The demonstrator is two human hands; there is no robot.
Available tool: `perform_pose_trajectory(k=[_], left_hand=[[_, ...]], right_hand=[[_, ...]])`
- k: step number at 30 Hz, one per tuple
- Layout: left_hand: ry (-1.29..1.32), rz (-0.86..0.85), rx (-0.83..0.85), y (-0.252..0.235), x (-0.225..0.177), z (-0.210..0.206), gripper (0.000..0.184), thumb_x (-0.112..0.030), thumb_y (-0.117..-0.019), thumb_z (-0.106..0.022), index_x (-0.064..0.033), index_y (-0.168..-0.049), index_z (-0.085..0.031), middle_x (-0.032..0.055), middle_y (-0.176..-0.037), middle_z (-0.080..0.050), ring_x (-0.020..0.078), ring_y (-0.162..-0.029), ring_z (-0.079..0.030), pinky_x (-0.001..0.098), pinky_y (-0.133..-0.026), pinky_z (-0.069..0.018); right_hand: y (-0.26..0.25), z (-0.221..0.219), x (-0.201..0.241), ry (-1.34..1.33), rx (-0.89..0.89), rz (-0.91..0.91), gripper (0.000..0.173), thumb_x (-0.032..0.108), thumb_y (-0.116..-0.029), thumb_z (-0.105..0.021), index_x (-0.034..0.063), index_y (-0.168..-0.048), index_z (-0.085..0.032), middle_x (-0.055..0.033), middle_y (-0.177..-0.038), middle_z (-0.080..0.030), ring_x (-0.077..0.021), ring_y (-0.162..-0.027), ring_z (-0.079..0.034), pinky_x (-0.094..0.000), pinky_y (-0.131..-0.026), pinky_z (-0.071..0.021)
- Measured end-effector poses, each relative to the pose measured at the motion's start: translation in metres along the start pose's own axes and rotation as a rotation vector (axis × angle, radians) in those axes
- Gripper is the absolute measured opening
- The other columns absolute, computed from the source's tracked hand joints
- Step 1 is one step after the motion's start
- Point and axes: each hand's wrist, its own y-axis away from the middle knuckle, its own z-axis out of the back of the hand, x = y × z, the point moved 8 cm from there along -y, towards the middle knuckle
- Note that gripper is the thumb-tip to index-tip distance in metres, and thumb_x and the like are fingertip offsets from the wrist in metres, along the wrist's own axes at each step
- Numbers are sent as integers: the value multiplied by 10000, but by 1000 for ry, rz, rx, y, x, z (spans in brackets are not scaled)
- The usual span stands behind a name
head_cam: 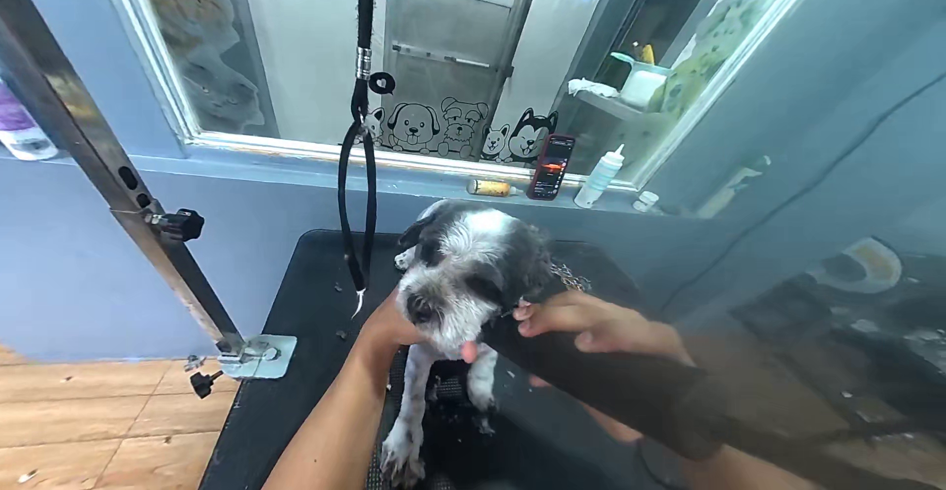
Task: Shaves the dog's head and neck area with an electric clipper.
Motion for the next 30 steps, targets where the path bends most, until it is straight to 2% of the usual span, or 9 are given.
perform_pose_trajectory(k=[3,7,10,12,15,18,22,26,30], left_hand=[[-51,-155,50,-9,-22,-14,587,-272,-705,-933,-171,-1210,-651,-121,-1046,-729,-29,-974,-674,211,-869,-580],[-120,-194,-11,-17,-32,-22,562,-292,-733,-913,-256,-1227,-646,-189,-1084,-724,-68,-1018,-662,184,-899,-573],[-23,-201,23,-23,-19,-26,503,-273,-766,-908,-194,-1196,-660,-91,-1001,-744,16,-910,-699,242,-826,-602],[22,-177,54,-24,-22,-31,394,-248,-805,-868,-261,-1156,-690,-130,-982,-753,-18,-884,-703,205,-810,-600],[30,-92,106,-30,-11,-31,320,-203,-858,-826,-136,-1143,-695,12,-935,-780,106,-811,-746,297,-772,-633],[-262,49,-80,-23,-13,-21,527,-176,-748,-854,-13,-1195,-626,-11,-1007,-721,-16,-922,-670,202,-862,-560],[-403,-40,-222,-34,-19,-30,681,-280,-726,-875,50,-1245,-581,3,-1057,-709,-40,-996,-648,193,-926,-541],[-437,-88,-353,-44,-14,-40,549,-317,-769,-826,57,-1125,-638,24,-948,-714,-16,-912,-664,206,-860,-555],[-499,-84,-367,-45,-9,-45,657,-377,-781,-822,79,-1202,-606,86,-1040,-717,29,-991,-672,239,-922,-551]], right_hand=[[-4,20,12,-153,-28,-159,509,129,-827,-854,180,-1281,-631,-69,-1195,-723,-281,-1100,-710,-443,-928,-630],[-21,49,41,-89,-258,52,572,94,-818,-847,169,-1326,-596,-78,-1141,-737,-305,-1056,-726,-500,-959,-617],[-15,61,35,-59,-289,68,606,72,-792,-868,167,-1316,-580,-86,-1150,-727,-321,-1073,-715,-533,-979,-600],[-8,59,21,-27,-282,50,619,78,-785,-878,177,-1317,-578,-80,-1172,-723,-314,-1107,-704,-531,-1004,-585],[9,49,-3,-38,-196,-77,589,97,-809,-868,193,-1320,-592,-73,-1192,-712,-305,-1146,-682,-526,-1036,-562],[19,59,-9,-118,-170,-236,610,127,-767,-902,184,-1293,-599,-97,-1132,-726,-322,-1063,-716,-530,-959,-609],[6,106,0,-141,-514,-382,524,315,-797,-866,189,-1230,-601,-30,-1013,-680,-188,-874,-688,-357,-762,-616],[-11,132,10,-286,-848,-656,276,288,-967,-658,129,-1192,-643,-109,-1131,-729,-220,-976,-744,-389,-813,-645],[-50,136,37,-44,-708,-518,469,207,-887,-791,101,-1285,-566,-116,-1160,-712,-252,-990,-743,-420,-785,-666]])
